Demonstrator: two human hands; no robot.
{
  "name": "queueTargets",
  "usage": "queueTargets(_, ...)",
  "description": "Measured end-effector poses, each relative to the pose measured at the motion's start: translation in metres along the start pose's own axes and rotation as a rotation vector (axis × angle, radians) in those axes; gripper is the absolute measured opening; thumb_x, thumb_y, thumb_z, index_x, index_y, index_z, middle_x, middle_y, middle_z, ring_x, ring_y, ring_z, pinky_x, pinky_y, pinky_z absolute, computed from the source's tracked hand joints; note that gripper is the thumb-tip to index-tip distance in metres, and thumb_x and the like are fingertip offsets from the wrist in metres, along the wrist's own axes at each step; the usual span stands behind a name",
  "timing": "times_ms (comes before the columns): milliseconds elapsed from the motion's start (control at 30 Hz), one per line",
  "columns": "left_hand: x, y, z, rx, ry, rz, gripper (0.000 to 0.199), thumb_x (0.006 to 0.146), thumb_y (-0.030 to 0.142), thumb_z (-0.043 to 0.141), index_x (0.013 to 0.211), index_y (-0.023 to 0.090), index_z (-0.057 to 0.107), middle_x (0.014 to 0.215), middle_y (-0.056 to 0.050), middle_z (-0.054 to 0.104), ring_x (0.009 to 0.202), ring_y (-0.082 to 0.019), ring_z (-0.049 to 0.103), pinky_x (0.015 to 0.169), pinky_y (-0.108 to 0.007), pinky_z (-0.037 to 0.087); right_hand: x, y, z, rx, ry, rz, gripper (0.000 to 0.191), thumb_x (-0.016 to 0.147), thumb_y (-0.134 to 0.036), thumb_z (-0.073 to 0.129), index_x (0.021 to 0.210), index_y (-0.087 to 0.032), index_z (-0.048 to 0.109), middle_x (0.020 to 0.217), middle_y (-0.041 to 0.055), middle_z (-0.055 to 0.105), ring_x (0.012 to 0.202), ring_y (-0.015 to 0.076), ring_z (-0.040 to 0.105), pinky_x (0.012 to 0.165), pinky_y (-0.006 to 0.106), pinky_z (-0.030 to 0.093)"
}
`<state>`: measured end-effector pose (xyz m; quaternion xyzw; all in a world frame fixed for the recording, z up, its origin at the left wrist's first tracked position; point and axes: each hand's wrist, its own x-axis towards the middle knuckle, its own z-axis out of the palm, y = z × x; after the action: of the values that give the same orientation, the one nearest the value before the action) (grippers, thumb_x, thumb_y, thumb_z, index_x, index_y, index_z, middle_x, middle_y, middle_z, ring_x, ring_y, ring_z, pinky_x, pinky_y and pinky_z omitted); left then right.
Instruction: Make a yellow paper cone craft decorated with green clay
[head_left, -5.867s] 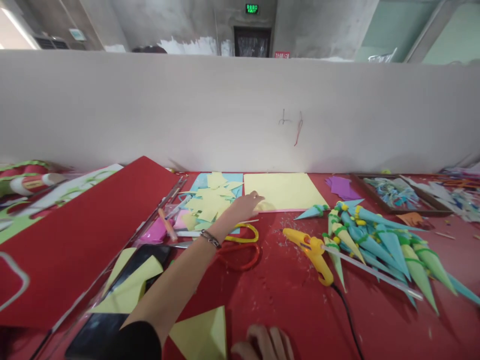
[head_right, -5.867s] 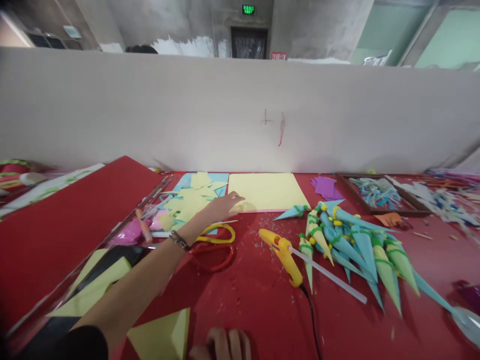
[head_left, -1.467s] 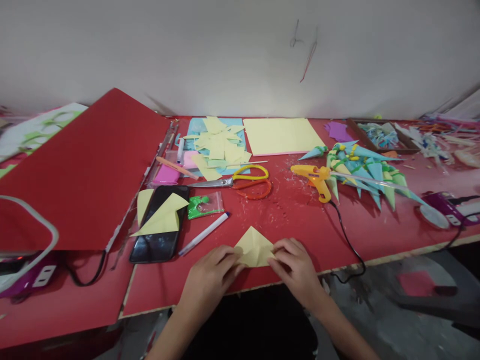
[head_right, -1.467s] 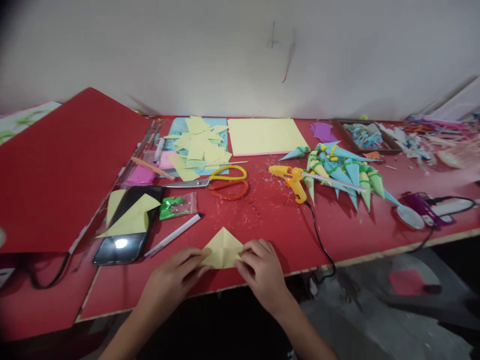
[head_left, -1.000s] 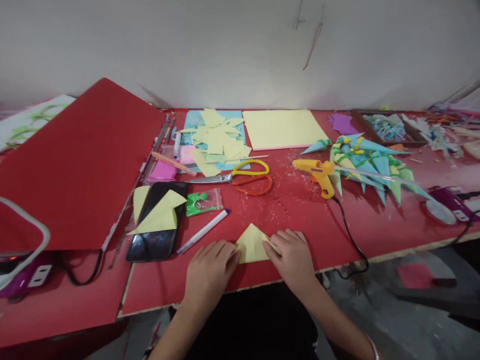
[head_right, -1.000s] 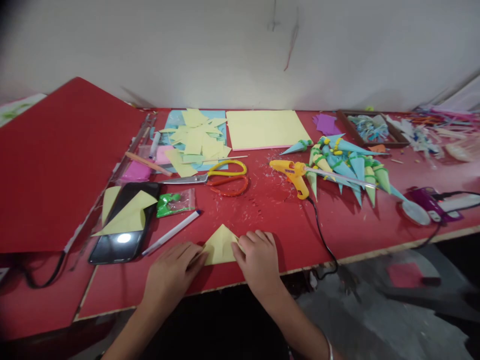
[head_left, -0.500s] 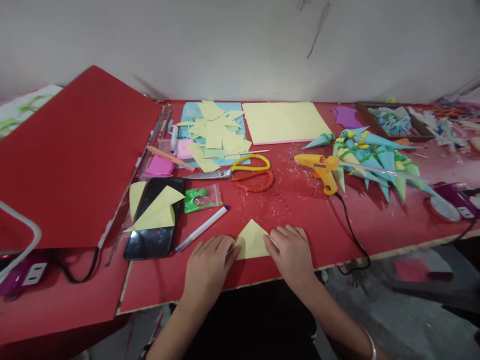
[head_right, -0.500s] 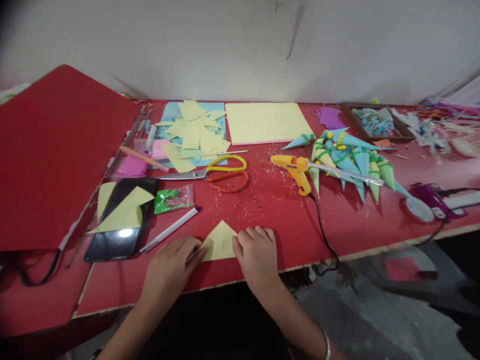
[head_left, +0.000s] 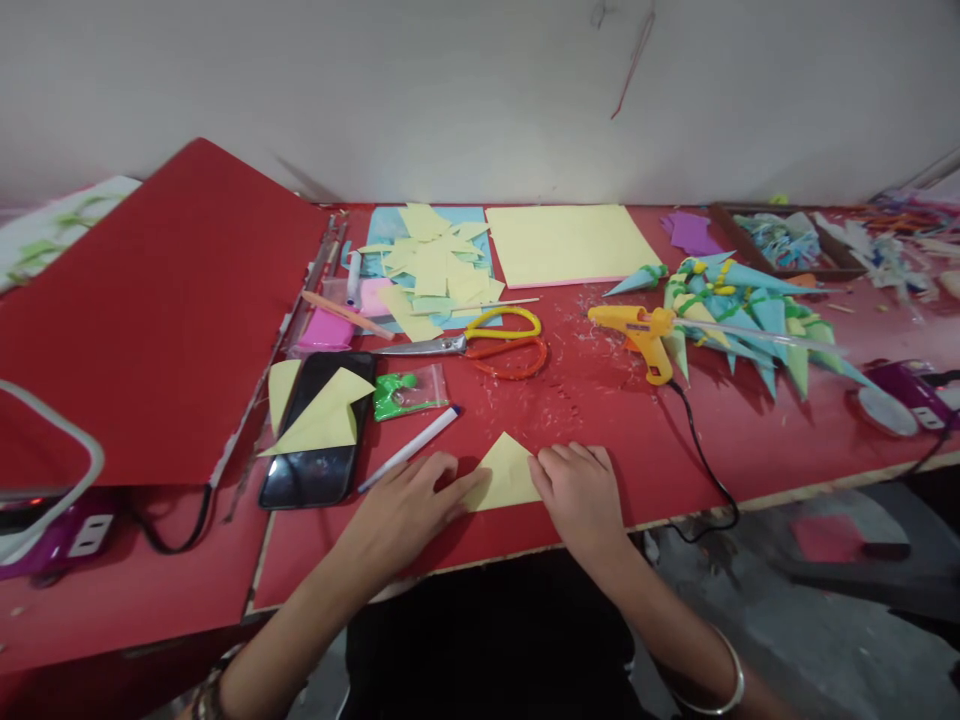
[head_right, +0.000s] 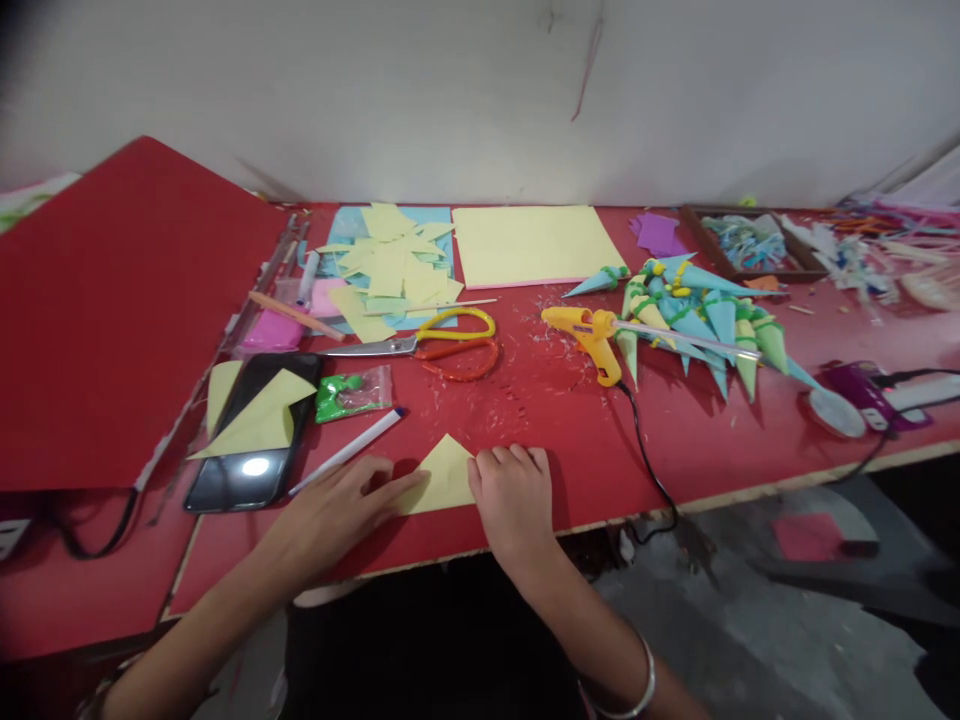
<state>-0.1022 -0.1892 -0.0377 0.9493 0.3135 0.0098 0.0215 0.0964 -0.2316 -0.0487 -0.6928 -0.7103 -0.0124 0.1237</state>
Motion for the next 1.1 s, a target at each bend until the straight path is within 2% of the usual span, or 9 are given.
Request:
queueTargets(100,0.0,-0.005,0.0,-0.014,0.005,0.041,0.034,0.086,0.023,0.042,0.119,0.027,0.047,0.09,-0.004,0.056,0.081,-0.017,0.055,0.07,-0.029,0.045,-0.001,0.0,0.001,-0.004,-0.006,0.008,0.031,0.085,-0.021,0.043,0.055,-0.018,0.053,0.054,0.0008,0.058,0.059,0.0158,0.05,0.061,0.03,0.021)
queueTargets(233,-0.002,-0.011,0.0,0.045,0.012,0.048,0.04,0.084,0.028,0.045,0.124,0.033,0.042,0.112,-0.007,0.052,0.102,-0.024,0.049,0.08,-0.036,0.042,0.0,0.001,0.002,-0.011,-0.003,0.006,0.03,0.085,-0.022,0.043,0.056,-0.019,0.052,0.054,0.0008,0.058,0.059,0.0156,0.051,0.062,0.03,0.022)
queueTargets(400,-0.001,-0.02,-0.001,0.032,-0.048,0.073,0.049,0.081,0.032,0.051,0.128,0.038,0.035,0.125,-0.006,0.046,0.112,-0.026,0.042,0.086,-0.037,0.039,0.003,0.0,-0.002,-0.049,0.012,0.003,0.016,0.082,-0.021,0.047,0.07,-0.017,0.057,0.064,0.003,0.059,0.065,0.0178,0.051,0.066,0.032,0.028)
queueTargets(467,0.0,-0.022,-0.001,0.012,-0.063,0.076,0.052,0.081,0.032,0.051,0.129,0.04,0.032,0.127,-0.005,0.045,0.113,-0.026,0.041,0.088,-0.037,0.038,0.001,-0.001,-0.005,-0.058,0.055,-0.106,0.014,0.082,-0.016,0.046,0.087,-0.017,0.058,0.076,0.0049,0.061,0.074,0.0185,0.051,0.08,0.036,0.028)
queueTargets(533,-0.001,-0.024,-0.001,-0.011,-0.076,0.069,0.053,0.081,0.03,0.051,0.129,0.041,0.03,0.128,-0.004,0.043,0.115,-0.026,0.039,0.089,-0.039,0.037,-0.003,-0.004,-0.007,-0.006,0.066,-0.297,0.023,0.084,-0.012,0.042,0.099,-0.021,0.056,0.087,0.0043,0.06,0.08,0.017,0.051,0.092,0.042,0.021)
queueTargets(667,-0.001,-0.024,-0.003,-0.069,-0.103,0.05,0.052,0.081,0.027,0.051,0.128,0.041,0.033,0.13,-0.004,0.041,0.117,-0.027,0.036,0.089,-0.04,0.038,-0.013,-0.014,-0.005,0.15,0.009,-0.55,0.026,0.086,-0.014,0.041,0.103,-0.027,0.055,0.094,0.0015,0.057,0.087,0.015,0.049,0.098,0.047,0.014)
queueTargets(833,0.001,-0.026,-0.006,-0.132,-0.142,0.065,0.054,0.082,0.026,0.05,0.129,0.041,0.03,0.13,-0.005,0.037,0.119,-0.028,0.033,0.089,-0.041,0.039,-0.011,-0.016,0.0,0.173,-0.036,-0.638,0.027,0.085,-0.017,0.041,0.109,-0.024,0.053,0.097,0.0036,0.057,0.088,0.0172,0.047,0.096,0.043,0.024)
queueTargets(933,0.002,-0.028,-0.007,-0.141,-0.173,0.064,0.056,0.082,0.026,0.05,0.131,0.042,0.026,0.132,-0.005,0.034,0.123,-0.029,0.028,0.091,-0.043,0.038,-0.007,-0.006,-0.003,0.211,-0.088,-0.695,0.029,0.085,-0.018,0.041,0.111,-0.025,0.052,0.102,0.0036,0.057,0.092,0.0174,0.047,0.095,0.039,0.03)
queueTargets(1100,0.004,-0.027,-0.012,-0.17,-0.234,0.055,0.053,0.084,0.031,0.047,0.131,0.042,0.025,0.134,-0.005,0.034,0.125,-0.03,0.026,0.092,-0.047,0.037,-0.009,0.018,-0.009,0.252,-0.117,-0.657,0.033,0.081,-0.017,0.045,0.111,-0.028,0.054,0.107,0.0044,0.055,0.103,0.0189,0.045,0.097,0.039,0.03)
